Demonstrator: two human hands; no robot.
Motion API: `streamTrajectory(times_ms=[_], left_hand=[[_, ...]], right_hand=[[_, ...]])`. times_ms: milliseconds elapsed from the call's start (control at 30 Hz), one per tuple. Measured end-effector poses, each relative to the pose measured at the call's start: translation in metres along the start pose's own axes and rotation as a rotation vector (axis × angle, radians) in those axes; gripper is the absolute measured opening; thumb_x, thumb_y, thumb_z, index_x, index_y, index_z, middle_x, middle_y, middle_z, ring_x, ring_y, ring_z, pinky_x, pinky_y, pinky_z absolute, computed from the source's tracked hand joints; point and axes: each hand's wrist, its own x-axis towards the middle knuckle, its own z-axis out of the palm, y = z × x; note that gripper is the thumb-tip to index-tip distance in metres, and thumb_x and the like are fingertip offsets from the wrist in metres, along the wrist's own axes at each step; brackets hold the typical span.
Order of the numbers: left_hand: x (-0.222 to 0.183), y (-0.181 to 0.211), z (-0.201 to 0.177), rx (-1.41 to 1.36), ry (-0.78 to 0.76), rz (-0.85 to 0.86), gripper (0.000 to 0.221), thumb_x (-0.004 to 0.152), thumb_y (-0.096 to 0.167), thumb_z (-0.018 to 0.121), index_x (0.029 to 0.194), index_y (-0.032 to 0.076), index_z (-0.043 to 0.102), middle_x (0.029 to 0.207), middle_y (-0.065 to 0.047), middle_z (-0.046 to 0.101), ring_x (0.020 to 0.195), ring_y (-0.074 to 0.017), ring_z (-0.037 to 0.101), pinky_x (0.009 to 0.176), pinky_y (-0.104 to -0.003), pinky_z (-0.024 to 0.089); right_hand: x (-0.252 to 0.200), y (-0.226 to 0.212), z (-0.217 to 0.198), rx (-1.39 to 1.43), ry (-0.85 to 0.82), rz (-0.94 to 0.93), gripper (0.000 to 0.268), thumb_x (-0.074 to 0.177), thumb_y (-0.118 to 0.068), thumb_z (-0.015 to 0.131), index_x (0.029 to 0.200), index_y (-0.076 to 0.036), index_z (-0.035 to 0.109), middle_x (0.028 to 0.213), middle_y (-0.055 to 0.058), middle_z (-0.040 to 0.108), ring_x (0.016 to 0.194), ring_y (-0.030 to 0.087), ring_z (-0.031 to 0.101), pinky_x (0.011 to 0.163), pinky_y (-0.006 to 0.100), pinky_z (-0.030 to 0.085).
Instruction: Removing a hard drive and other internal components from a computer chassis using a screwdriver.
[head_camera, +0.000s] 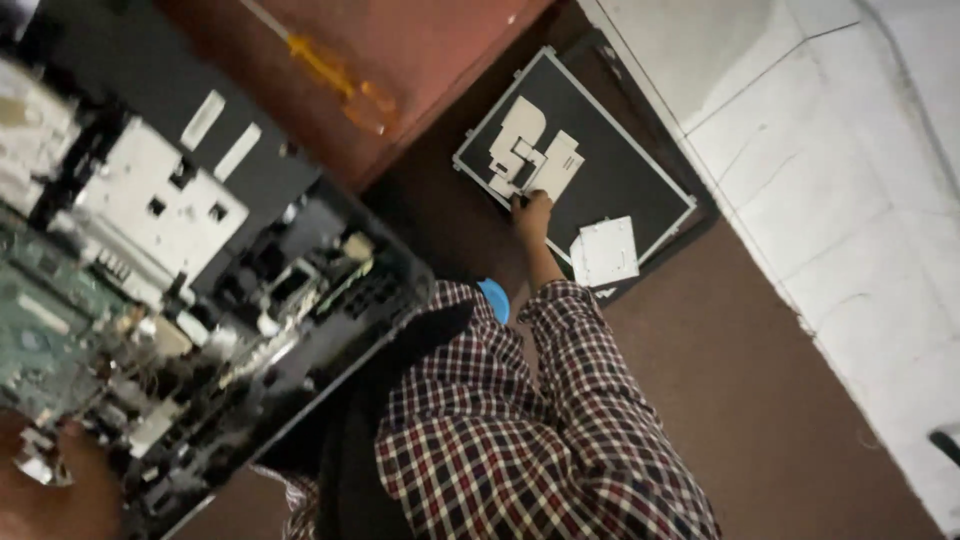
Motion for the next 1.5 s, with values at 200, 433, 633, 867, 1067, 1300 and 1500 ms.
streamTrajectory(times_ms=[200,433,633,867,1067,1300,1500], left_hand=[[0.027,0.01,-0.013,0.117,-0.096,0.046,0.046,0.111,0.019,0.088,0.149,-0.005,0.079,0.13,-0.016,0.079,0.12,-0.0349,0.073,0.103,-0.044,0.054],[0.041,0.035,-0.019,-0.105,-0.158,-0.045,0.042,0.105,0.011,0.076,0.139,-0.013,0.073,0.109,-0.026,0.071,0.101,-0.0439,0.067,0.087,-0.053,0.052],[0.032,0.037,-0.017,-0.192,-0.152,-0.109,0.044,0.112,0.018,0.068,0.144,-0.012,0.067,0.137,-0.032,0.064,0.12,-0.0493,0.062,0.081,-0.063,0.05],[0.023,0.027,-0.014,-0.459,-0.068,-0.017,0.03,0.105,-0.004,0.069,0.133,-0.013,0.071,0.123,-0.029,0.069,0.118,-0.0452,0.063,0.097,-0.058,0.054],[0.024,0.021,0.007,-0.497,0.039,0.046,0.026,0.101,0.004,0.07,0.126,-0.002,0.075,0.111,-0.019,0.074,0.1,-0.0395,0.069,0.085,-0.05,0.052],[0.022,0.044,0.013,-0.867,0.18,0.031,0.034,0.084,-0.01,0.06,0.116,-0.004,0.068,0.11,-0.027,0.066,0.107,-0.0498,0.065,0.094,-0.054,0.05],[-0.02,0.035,-0.006,-0.879,0.303,0.099,0.034,0.081,-0.004,0.065,0.114,0.004,0.071,0.115,-0.015,0.065,0.111,-0.0366,0.065,0.098,-0.043,0.052]], right_hand=[[-0.001,-0.087,-0.019,-0.229,0.018,0.165,0.095,0.089,-0.042,0.079,0.162,-0.023,0.02,0.135,0.02,0.053,0.121,0.044,0.057,0.091,0.059,0.052],[0.037,-0.034,-0.007,-0.045,-0.114,-0.048,0.069,0.069,-0.02,0.088,0.125,-0.013,0.048,0.111,0.017,0.07,0.098,0.036,0.07,0.075,0.049,0.058],[0.004,-0.036,-0.072,-0.069,0.137,-0.328,0.066,0.075,-0.022,0.087,0.134,-0.008,0.059,0.121,0.02,0.069,0.114,0.04,0.063,0.095,0.049,0.049],[-0.071,-0.104,-0.218,-0.129,0.658,-0.852,0.064,0.091,-0.009,0.081,0.146,0.001,0.049,0.123,0.021,0.061,0.109,0.039,0.059,0.095,0.047,0.05],[-0.233,-0.29,-0.315,-0.292,0.954,-1.203,0.052,0.101,-0.007,0.083,0.142,0.004,0.054,0.114,0.019,0.064,0.094,0.033,0.059,0.088,0.047,0.053],[-0.316,-0.411,-0.228,-0.058,0.482,-1.598,0.065,0.071,-0.027,0.093,0.126,0.0,0.071,0.087,0.006,0.059,0.078,0.026,0.06,0.078,0.038,0.05],[-0.368,-0.459,-0.171,-0.044,0.014,-1.654,0.055,0.083,-0.002,0.087,0.131,0.006,0.062,0.095,0.015,0.061,0.086,0.032,0.063,0.087,0.041,0.044]])
